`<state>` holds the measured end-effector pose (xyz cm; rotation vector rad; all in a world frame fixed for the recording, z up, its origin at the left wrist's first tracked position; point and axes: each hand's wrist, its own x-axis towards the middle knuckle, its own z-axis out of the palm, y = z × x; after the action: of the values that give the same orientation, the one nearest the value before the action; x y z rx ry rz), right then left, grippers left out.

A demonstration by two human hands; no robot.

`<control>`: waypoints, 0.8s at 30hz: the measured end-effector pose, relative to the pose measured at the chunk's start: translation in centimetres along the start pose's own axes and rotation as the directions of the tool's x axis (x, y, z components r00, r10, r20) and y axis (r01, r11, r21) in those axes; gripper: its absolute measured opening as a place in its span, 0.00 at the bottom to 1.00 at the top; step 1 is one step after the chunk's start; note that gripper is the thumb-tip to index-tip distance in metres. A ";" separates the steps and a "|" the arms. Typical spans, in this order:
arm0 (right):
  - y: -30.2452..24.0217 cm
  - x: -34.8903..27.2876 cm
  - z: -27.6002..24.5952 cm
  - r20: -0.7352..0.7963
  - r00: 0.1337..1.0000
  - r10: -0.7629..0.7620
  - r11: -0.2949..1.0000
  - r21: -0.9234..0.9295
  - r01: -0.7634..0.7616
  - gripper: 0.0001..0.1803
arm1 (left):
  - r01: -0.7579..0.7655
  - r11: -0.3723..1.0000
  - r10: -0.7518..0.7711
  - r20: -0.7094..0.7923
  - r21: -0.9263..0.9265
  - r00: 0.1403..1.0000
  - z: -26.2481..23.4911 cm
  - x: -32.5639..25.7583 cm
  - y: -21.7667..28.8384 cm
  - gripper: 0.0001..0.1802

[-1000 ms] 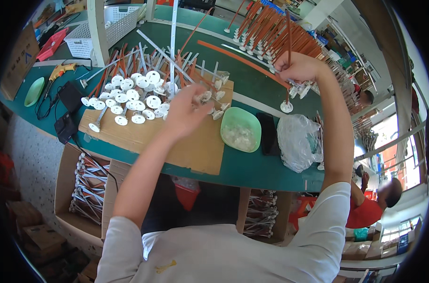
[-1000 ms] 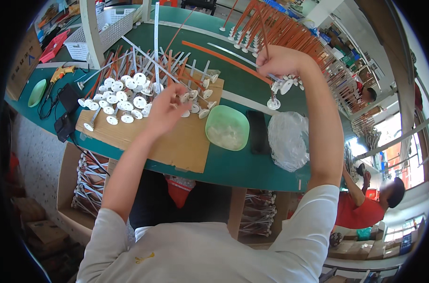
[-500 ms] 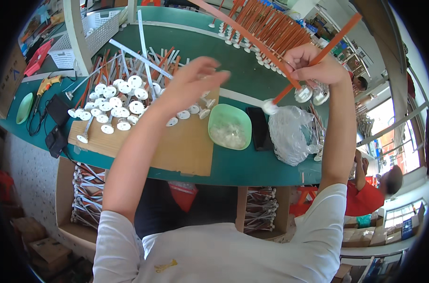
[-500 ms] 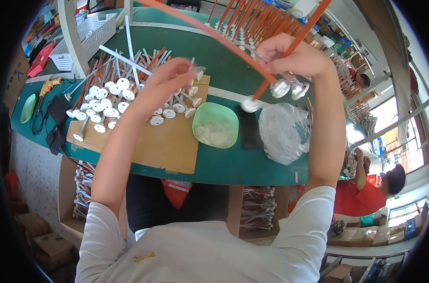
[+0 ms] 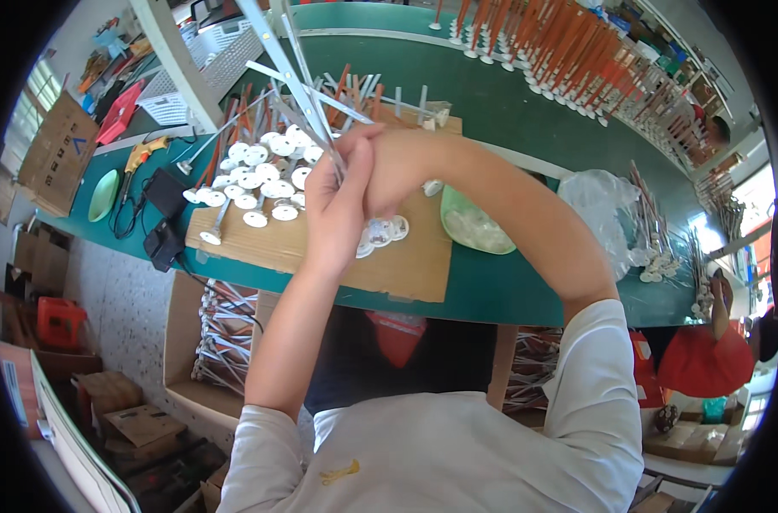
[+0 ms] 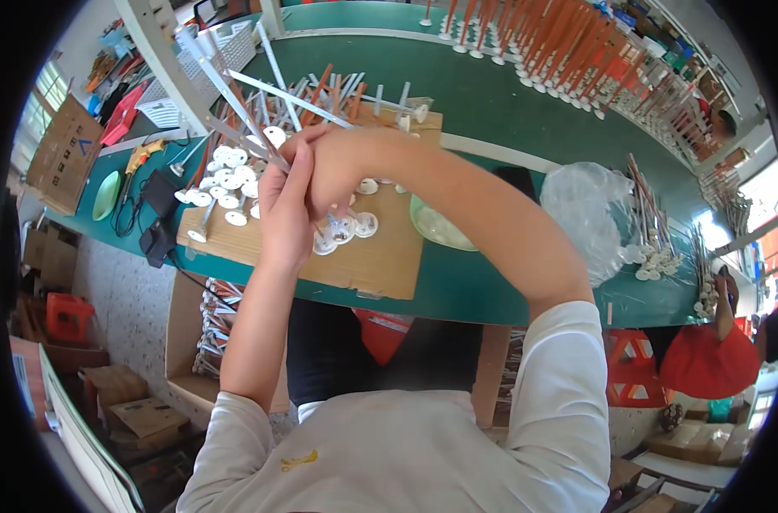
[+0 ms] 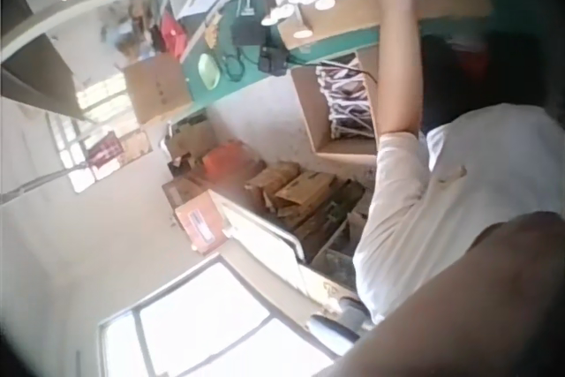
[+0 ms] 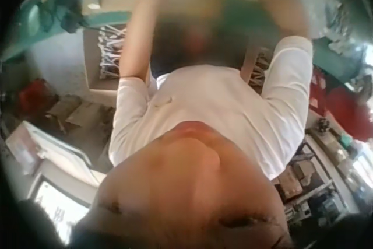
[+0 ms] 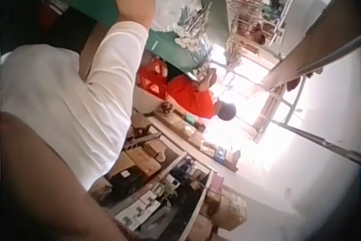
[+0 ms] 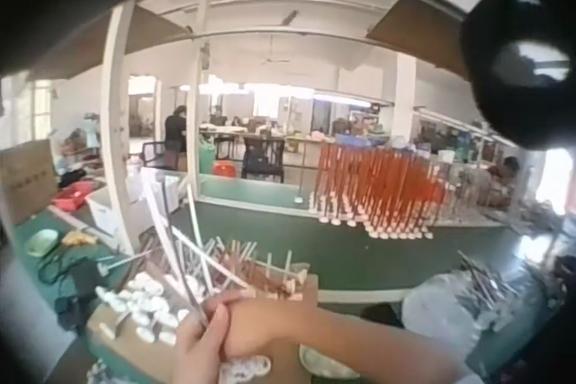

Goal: The person inserts small components from a bowl into the circular bases of light strips by hand. The person then gathers the assembled light strips into bundles and places them into a cardboard box.

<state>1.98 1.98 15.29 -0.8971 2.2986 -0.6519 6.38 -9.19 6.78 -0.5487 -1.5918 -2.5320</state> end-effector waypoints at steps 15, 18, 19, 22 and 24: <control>5.7 13.2 -2.5 -0.576 0.806 0.138 0.896 -0.274 -0.349 0.33 | -0.273 0.922 0.155 -0.384 -0.274 0.910 -7.4 -5.8 0.2 0.19; 8.0 14.0 -3.3 -0.630 0.777 0.008 0.912 -0.314 -0.264 0.22 | -0.262 0.940 0.162 -0.391 -0.218 0.906 -7.6 -5.3 0.5 0.19; 7.5 13.3 -3.9 -0.634 0.773 0.021 0.923 -0.285 -0.259 0.20 | -0.249 0.942 0.143 -0.402 -0.225 0.904 -7.8 -5.2 0.6 0.18; 7.7 11.2 -6.6 -0.721 0.692 -0.047 0.894 -0.339 -0.292 0.17 | -0.235 0.938 0.119 -0.399 -0.256 0.909 -7.9 -5.0 0.6 0.14; 7.1 9.8 -7.5 -0.763 0.638 -0.105 0.896 -0.351 -0.273 0.18 | -0.225 0.926 0.078 -0.429 -0.304 0.900 -7.5 -4.8 0.3 0.11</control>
<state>-12.01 1.25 12.93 -0.7629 3.3633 -0.5319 9.04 -16.50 2.39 -0.1383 -0.9279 -2.5909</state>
